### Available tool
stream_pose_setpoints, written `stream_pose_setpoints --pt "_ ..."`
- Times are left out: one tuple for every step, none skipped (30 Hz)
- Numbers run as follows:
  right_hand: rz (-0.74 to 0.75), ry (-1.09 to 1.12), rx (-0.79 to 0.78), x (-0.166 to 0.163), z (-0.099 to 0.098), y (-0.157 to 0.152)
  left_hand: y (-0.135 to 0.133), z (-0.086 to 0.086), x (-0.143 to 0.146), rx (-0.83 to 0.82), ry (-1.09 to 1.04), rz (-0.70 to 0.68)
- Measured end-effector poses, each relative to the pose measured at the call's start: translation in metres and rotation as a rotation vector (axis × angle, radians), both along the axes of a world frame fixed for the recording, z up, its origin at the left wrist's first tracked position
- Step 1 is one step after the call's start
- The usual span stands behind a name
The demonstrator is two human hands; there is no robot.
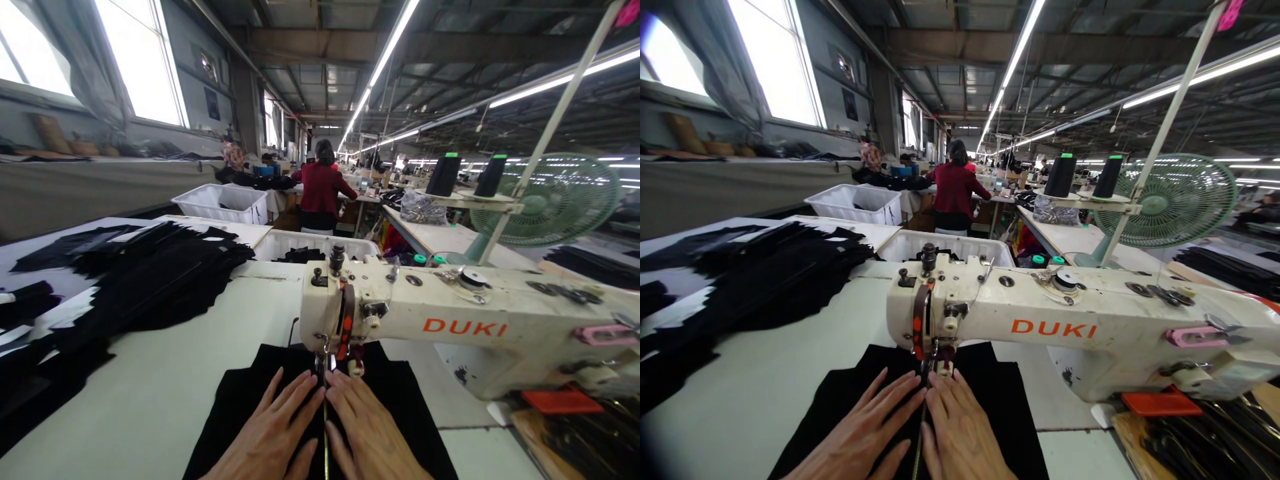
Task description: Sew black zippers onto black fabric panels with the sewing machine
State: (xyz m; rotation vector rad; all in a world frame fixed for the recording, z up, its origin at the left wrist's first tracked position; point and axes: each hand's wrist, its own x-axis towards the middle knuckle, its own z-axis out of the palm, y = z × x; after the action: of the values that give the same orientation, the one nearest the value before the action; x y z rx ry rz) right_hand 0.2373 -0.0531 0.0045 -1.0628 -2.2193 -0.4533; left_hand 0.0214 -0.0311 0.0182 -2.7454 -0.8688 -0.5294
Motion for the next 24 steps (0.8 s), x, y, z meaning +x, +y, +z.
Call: stream_pose_setpoints --pt "0.018 -0.014 -0.012 0.001 0.002 -0.001 -0.001 -0.002 -0.001 0.005 -0.005 -0.009" --pt "0.024 -0.021 -0.026 0.002 0.003 -0.003 -0.003 -0.003 -0.002 0.007 -0.009 -0.02" --pt "0.018 -0.022 -0.039 0.003 0.004 -0.004 -0.004 -0.005 -0.003 0.008 -0.012 -0.027" --pt "0.005 -0.016 -0.045 0.004 0.005 -0.005 -0.004 -0.006 -0.003 0.011 -0.011 -0.029" --pt "-0.01 -0.008 -0.045 0.004 0.004 -0.005 -0.004 -0.007 -0.003 0.015 -0.005 -0.03" --pt "-0.022 0.0 -0.043 0.005 0.003 -0.005 -0.004 -0.008 -0.003 0.025 0.003 -0.031" --pt "-0.027 0.001 -0.042 0.005 0.002 -0.005 -0.003 -0.01 -0.003 0.034 0.013 -0.029" --pt "-0.024 -0.001 -0.038 0.005 0.0 -0.005 -0.001 -0.011 -0.002 0.045 0.024 -0.034" --pt "-0.015 -0.005 -0.033 0.006 -0.002 -0.004 0.001 -0.013 -0.002 0.052 0.033 -0.039" --pt "-0.003 -0.011 -0.028 0.006 -0.004 -0.003 0.002 -0.014 -0.002 0.057 0.037 -0.047" --pt "0.005 -0.018 -0.026 0.007 -0.006 -0.003 0.004 -0.016 -0.002 0.065 0.035 -0.058" --pt "0.009 -0.023 -0.022 0.007 -0.007 -0.002 0.006 -0.018 -0.002 0.074 0.032 -0.067" --pt "0.011 -0.028 -0.016 0.008 -0.007 -0.002 0.007 -0.019 -0.003 0.081 0.033 -0.072" --pt "0.008 -0.028 -0.008 0.008 -0.007 -0.002 0.007 -0.02 -0.003 0.09 0.036 -0.07" --pt "0.003 -0.029 -0.006 0.007 -0.007 -0.002 0.008 -0.02 -0.004 0.099 0.041 -0.064" --pt "-0.001 -0.028 -0.003 0.007 -0.006 -0.002 0.008 -0.02 -0.004 0.104 0.05 -0.058" --pt "-0.003 -0.027 0.0 0.007 -0.005 -0.002 0.007 -0.018 -0.005 0.101 0.06 -0.047" --pt "-0.001 -0.028 0.003 0.007 -0.004 -0.002 0.007 -0.017 -0.005 0.096 0.062 -0.04" --pt "0.004 -0.031 0.005 0.007 -0.003 -0.001 0.007 -0.015 -0.005 0.089 0.057 -0.041" --pt "0.011 -0.035 0.003 0.007 -0.003 -0.001 0.006 -0.014 -0.005 0.075 0.049 -0.042" --pt "0.019 -0.039 -0.003 0.007 -0.004 -0.001 0.007 -0.012 -0.005 0.054 0.036 -0.046" --pt "0.026 -0.043 -0.013 0.008 -0.005 0.0 0.007 -0.011 -0.006 0.032 0.024 -0.048" --pt "0.032 -0.048 -0.026 0.009 -0.006 0.0 0.007 -0.011 -0.006 0.014 0.012 -0.06" --pt "0.036 -0.052 -0.04 0.01 -0.008 0.001 0.008 -0.011 -0.006 0.001 0.007 -0.075"
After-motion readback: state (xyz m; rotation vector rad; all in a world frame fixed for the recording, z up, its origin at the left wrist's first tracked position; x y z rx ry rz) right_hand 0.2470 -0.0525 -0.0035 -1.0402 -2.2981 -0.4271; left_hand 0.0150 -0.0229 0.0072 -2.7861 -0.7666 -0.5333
